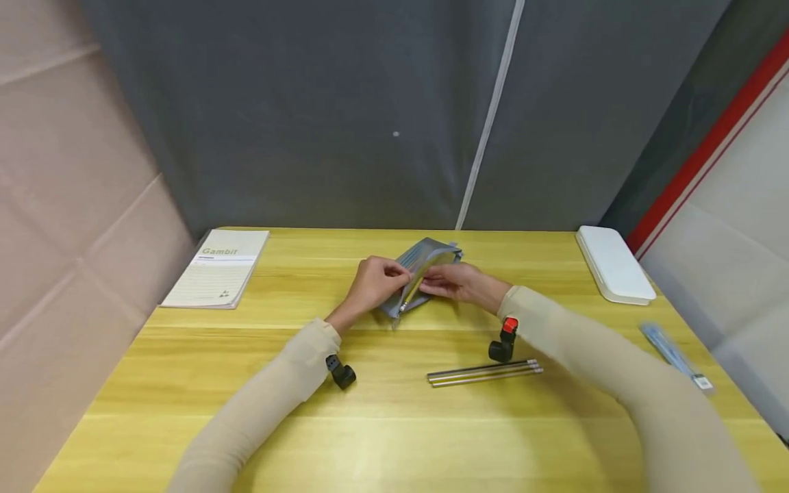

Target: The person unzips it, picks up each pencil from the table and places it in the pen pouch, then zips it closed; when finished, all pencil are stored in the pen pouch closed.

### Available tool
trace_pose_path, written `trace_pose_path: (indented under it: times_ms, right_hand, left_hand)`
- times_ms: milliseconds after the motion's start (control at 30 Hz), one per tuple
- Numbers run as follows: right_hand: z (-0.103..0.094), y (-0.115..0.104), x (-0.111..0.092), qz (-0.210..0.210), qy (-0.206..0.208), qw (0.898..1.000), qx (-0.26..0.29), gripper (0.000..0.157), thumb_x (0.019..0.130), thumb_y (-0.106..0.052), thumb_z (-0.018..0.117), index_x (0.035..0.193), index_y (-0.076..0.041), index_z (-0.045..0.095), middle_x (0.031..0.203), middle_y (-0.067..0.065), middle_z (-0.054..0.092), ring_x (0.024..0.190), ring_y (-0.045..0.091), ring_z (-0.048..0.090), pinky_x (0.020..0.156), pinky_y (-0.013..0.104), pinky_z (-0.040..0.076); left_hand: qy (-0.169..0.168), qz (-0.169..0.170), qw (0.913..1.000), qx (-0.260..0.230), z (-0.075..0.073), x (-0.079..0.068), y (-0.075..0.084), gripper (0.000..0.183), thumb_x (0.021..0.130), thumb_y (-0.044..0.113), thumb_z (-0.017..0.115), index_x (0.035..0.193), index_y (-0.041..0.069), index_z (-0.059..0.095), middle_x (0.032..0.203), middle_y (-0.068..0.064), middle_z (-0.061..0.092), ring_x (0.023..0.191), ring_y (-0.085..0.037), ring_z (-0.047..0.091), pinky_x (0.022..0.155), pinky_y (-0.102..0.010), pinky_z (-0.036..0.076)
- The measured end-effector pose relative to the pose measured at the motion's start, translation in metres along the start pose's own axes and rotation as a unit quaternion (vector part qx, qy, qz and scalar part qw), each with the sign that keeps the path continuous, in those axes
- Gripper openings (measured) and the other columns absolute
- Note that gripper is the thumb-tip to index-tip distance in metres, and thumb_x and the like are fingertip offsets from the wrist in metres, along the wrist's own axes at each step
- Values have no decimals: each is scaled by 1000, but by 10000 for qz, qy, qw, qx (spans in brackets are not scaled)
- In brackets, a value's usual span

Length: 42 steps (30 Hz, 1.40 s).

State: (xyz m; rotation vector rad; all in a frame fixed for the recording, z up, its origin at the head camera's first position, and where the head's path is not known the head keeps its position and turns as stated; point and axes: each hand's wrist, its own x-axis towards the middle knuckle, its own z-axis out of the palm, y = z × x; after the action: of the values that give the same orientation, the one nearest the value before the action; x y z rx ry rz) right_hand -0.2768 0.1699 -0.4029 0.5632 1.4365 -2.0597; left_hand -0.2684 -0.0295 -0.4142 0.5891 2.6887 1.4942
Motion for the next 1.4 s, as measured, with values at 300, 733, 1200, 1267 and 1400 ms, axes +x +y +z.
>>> trace_pose_path:
  times_ms: [300, 733, 1200, 1267, 1400]
  right_hand:
    - [0, -10, 4, 31, 163, 9998, -125, 15, 103, 3, 44, 105, 6, 58, 102, 19, 64, 75, 21, 72, 87, 26, 59]
    - [-6, 1, -43, -922, -20, 9567, -2761, 41, 106, -15, 47, 138, 11, 54, 134, 28, 62, 83, 12, 74, 99, 43, 56]
    - [-43, 3, -82, -1431, -1340, 8369, -5111, 29, 101, -12, 56, 119, 8, 67, 108, 22, 74, 95, 24, 72, 87, 44, 59]
    - [-44, 9, -84, -1778, -1443, 8189, -5263, 23, 99, -9, 59, 112, 8, 69, 99, 21, 74, 88, 25, 72, 81, 44, 60]
    - [-44, 19, -90, -2792, -1536, 7294, -6054, 13, 97, -9, 65, 101, -1, 75, 89, 11, 76, 81, 18, 70, 75, 33, 59]
  left_hand:
    - [-57, 65, 9999, 107, 0, 5, 5, 13, 91, 22, 74, 91, 12, 82, 85, -5, 79, 64, -11, 69, 62, -25, 56]
    - [-248, 182, 9995, 107, 1, 9, 9, 14, 91, 24, 75, 88, 13, 81, 82, -4, 78, 67, -19, 72, 62, -27, 56]
    - [-155, 176, 9996, 138, -19, 16, 12, 17, 92, 26, 74, 89, 11, 81, 78, -6, 77, 69, -27, 73, 64, -30, 57]
    - [-89, 166, 9997, 121, -21, 15, 11, 16, 91, 26, 74, 89, 12, 81, 78, -6, 77, 68, -26, 73, 64, -30, 57]
    - [7, 119, 9999, 99, -24, 14, 9, 15, 90, 26, 75, 88, 12, 81, 79, -6, 78, 67, -23, 73, 63, -29, 57]
